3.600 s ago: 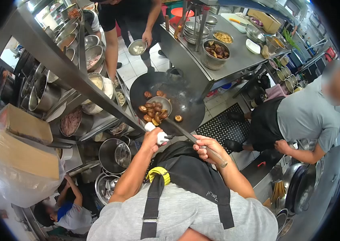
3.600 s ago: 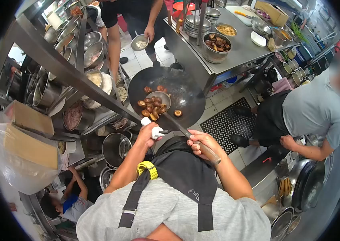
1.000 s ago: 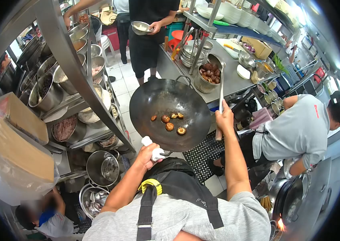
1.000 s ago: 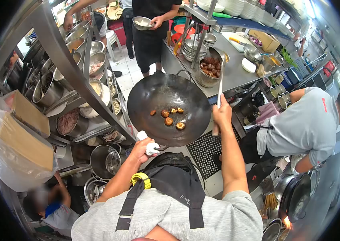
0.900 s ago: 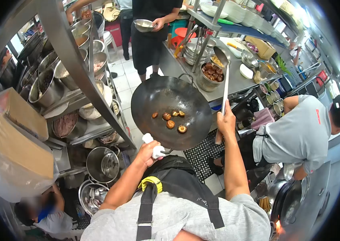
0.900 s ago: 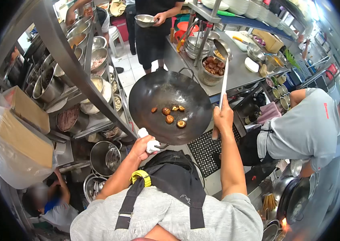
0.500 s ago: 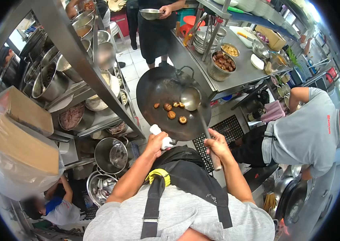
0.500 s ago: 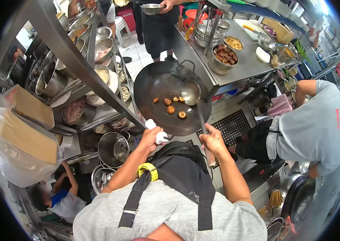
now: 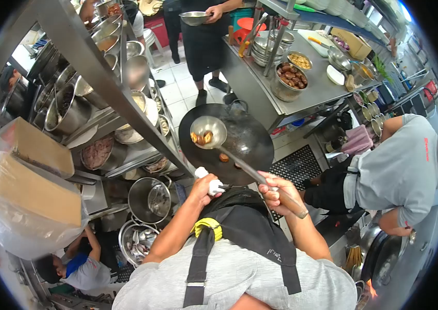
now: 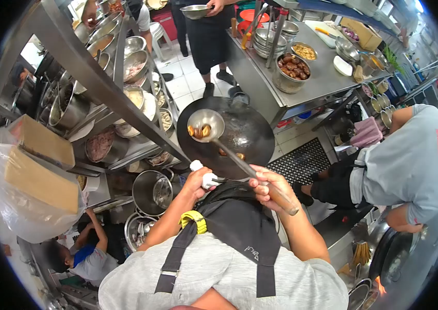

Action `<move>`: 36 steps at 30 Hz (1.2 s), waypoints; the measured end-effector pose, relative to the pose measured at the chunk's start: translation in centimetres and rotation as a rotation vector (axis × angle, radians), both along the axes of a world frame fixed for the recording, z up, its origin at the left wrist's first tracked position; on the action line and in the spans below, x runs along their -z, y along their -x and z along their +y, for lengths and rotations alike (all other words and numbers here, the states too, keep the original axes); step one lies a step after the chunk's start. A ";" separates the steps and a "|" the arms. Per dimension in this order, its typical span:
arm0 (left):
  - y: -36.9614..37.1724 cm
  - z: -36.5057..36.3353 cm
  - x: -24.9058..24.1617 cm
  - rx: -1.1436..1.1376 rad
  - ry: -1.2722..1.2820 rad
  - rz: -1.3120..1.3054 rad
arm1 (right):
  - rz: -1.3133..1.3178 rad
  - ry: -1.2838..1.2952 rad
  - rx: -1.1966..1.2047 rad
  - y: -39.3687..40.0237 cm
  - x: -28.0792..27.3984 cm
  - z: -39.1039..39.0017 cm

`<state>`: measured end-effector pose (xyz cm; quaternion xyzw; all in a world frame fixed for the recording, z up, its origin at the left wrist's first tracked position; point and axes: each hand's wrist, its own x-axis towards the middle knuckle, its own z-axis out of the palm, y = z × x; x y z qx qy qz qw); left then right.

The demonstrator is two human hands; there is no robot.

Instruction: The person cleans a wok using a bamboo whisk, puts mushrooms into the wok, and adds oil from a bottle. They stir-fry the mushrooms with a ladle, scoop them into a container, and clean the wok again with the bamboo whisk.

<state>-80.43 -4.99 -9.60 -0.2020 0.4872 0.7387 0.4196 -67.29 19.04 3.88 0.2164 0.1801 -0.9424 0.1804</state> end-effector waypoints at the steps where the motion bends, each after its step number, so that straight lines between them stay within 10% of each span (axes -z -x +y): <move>1: 0.0 -0.2 0.2 -0.004 -0.048 -0.005 | 0.001 -0.044 0.036 0.1 -0.9 1.1; 8: -0.1 -0.3 -1.2 0.006 -0.065 0.028 | 0.263 -0.908 0.324 4.2 -5.8 9.1; 17: 0.8 0.9 -4.2 -0.003 -0.096 0.069 | 0.209 -2.291 0.520 9.4 1.7 14.4; 21: 1.4 1.0 -4.3 0.010 -0.072 0.095 | 0.208 -2.275 0.501 7.3 0.5 11.8; 28: 2.2 0.6 -4.1 0.054 -0.027 0.139 | 0.168 -1.403 0.055 1.4 -0.2 7.4; 36: 2.9 0.0 -4.0 0.070 0.028 0.140 | 0.175 -1.494 -0.294 -0.1 4.0 7.9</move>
